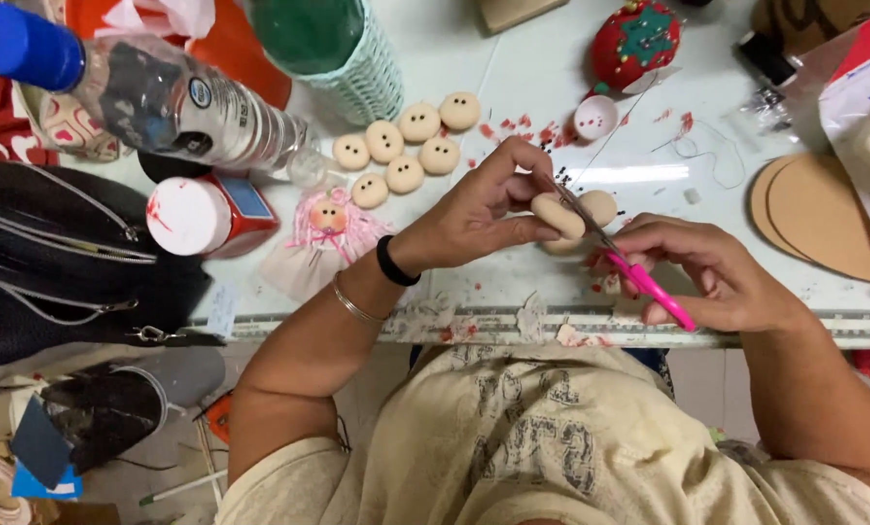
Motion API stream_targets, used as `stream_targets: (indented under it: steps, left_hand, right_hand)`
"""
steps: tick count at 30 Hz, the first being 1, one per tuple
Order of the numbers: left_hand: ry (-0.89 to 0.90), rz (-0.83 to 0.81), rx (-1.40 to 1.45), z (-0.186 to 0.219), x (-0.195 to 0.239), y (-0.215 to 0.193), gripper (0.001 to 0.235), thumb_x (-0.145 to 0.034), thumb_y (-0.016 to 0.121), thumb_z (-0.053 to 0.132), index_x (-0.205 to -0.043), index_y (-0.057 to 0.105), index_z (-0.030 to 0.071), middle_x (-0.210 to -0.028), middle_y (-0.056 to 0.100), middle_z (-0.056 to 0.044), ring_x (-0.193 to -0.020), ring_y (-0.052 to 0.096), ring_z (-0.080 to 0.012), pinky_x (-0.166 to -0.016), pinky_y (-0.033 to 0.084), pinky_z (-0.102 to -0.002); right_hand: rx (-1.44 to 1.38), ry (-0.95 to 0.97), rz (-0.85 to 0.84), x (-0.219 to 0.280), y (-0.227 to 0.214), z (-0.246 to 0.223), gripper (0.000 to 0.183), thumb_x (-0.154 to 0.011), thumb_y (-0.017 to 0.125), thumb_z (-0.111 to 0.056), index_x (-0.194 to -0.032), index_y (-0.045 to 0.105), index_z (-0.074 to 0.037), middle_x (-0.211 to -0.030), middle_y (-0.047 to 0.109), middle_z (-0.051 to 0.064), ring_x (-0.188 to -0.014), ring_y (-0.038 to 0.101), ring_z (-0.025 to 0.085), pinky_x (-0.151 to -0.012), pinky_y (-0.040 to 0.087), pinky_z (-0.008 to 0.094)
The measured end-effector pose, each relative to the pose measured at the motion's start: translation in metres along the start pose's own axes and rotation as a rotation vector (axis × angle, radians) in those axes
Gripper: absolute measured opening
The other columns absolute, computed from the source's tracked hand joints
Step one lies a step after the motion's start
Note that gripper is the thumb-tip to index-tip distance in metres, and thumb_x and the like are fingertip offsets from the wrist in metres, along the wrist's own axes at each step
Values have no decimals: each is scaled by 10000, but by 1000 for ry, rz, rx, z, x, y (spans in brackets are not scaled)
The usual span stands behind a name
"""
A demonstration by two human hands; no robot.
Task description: Detailing small wooden beads by marking facial features to create doll heads on a craft workbench.
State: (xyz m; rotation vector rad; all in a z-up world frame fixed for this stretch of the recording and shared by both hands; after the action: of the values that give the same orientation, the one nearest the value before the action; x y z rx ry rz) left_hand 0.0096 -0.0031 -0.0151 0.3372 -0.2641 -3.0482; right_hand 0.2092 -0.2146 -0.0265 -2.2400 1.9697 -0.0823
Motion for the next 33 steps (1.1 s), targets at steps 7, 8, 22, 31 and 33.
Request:
stream_targets:
  steps: [7, 8, 22, 31, 33]
  left_hand:
    - [102, -86, -98, 5, -6, 3, 235, -1066, 586, 165, -1255, 471, 85, -1280, 642, -133, -1239, 665, -263, -1097, 590, -367]
    - [94, -78, -118, 7, -6, 3, 226, -1065, 582, 171, -1249, 491, 77, -1270, 654, -138, -1236, 667, -259, -1105, 584, -364]
    - [48, -70, -176, 9, -6, 1, 211, -1022, 629, 118, -1197, 531, 56, -1231, 679, -151, -1223, 675, -271, -1097, 588, -375]
    - [17, -50, -217, 4, -3, 2, 256, -990, 676, 127, -1195, 542, 52, -1211, 687, -145, -1174, 700, -258, -1062, 604, -359]
    - [14, -46, -213, 5, -2, 3, 238, -1007, 654, 127, -1205, 544, 52, -1220, 685, -142, -1200, 685, -254, -1080, 589, -351]
  right_hand:
    - [56, -100, 5, -3, 1, -5, 623, -823, 772, -313, -1359, 564, -74, -1157, 699, 75, -1029, 679, 190, -941, 570, 336]
    - [74, -82, 5, -2, 2, -8, 642, -807, 783, -316, -1355, 567, -61, -1183, 697, 96, -1040, 677, 205, -929, 562, 341]
    - [244, -64, 45, -7, 1, -26, 613, -785, 785, -281, -1312, 606, -24, -1257, 690, 158, -1079, 707, 264, -935, 567, 371]
    - [352, -86, 96, 1, 3, -22, 527, -848, 712, -228, -1308, 601, 5, -1257, 671, 183, -1083, 697, 294, -938, 583, 378]
    - [329, -65, 96, 1, 3, -23, 441, -885, 668, -212, -1266, 638, 7, -1174, 706, 170, -1018, 724, 270, -908, 601, 345]
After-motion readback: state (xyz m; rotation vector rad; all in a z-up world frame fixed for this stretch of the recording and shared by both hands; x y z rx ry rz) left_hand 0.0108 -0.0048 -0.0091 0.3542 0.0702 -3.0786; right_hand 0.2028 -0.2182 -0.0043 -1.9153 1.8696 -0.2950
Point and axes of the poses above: each hand's wrist, its own x-axis away from the middle knuckle, its own y-axis out of the palm, z = x × y, the point moved 1 cm from there along -x, towards the middle knuckle
